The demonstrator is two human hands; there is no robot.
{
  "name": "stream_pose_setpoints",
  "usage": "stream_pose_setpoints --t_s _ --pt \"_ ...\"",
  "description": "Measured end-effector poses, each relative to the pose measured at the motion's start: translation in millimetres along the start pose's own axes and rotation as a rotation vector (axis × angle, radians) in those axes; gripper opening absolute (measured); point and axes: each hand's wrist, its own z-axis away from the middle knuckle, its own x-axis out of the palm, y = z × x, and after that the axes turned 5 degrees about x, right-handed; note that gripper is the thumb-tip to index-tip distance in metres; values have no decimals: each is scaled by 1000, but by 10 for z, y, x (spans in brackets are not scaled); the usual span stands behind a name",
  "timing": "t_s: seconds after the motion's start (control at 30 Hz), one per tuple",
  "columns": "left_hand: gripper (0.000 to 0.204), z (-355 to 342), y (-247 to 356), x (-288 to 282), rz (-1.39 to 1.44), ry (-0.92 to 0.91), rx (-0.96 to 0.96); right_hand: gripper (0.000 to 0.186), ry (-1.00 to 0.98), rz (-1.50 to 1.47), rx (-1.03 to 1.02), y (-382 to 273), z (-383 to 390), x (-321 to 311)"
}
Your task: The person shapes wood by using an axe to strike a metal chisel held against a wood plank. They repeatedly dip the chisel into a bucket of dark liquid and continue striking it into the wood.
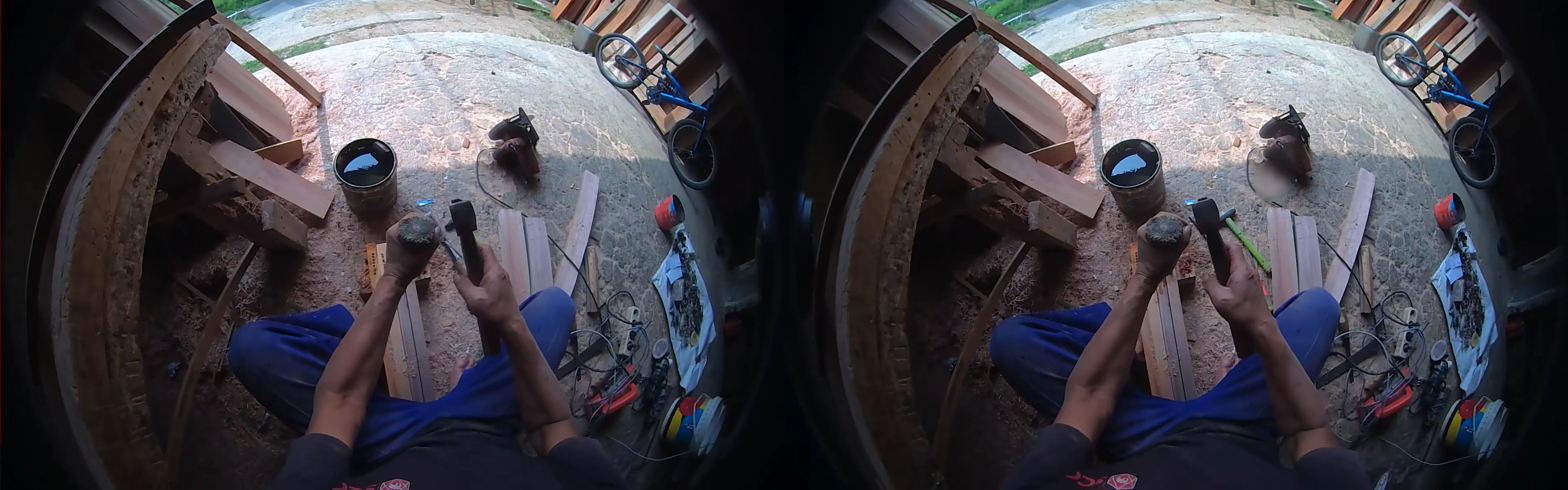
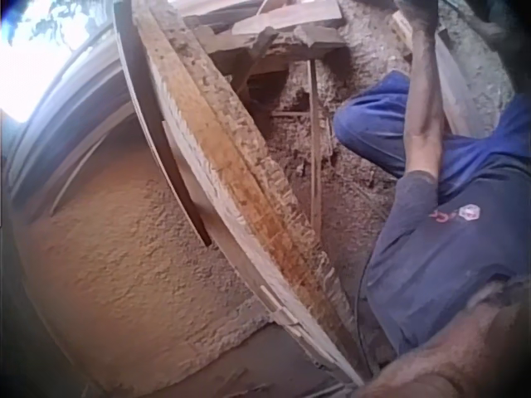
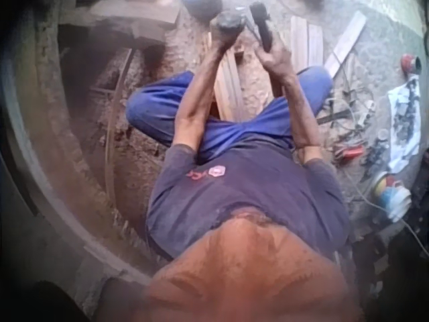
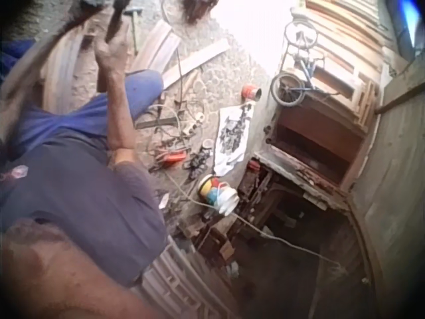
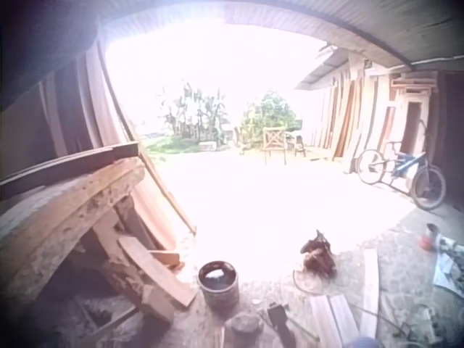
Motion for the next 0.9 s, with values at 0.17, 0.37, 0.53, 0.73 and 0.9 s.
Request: stream_pose_setpoints --t_s 0.17,0.37,0.53,0.73,0.9 --pt "10 46 -136 -237 241 151 -189 50 -162 -479 557 277 169 44" --pt "17 45 88 -222 144 177 -192 40 -112 -610 712 451 244 122" --pt "16 -505 799 13 51 44 189 39 -75 -600 744 587 204 118" --pt "14 -472 13 -190 152 149 -93 36 -97 -607 748 563 197 250" --pt "14 -409 -159 -165 140 157 -72 51 -117 -574 753 606 214 215"
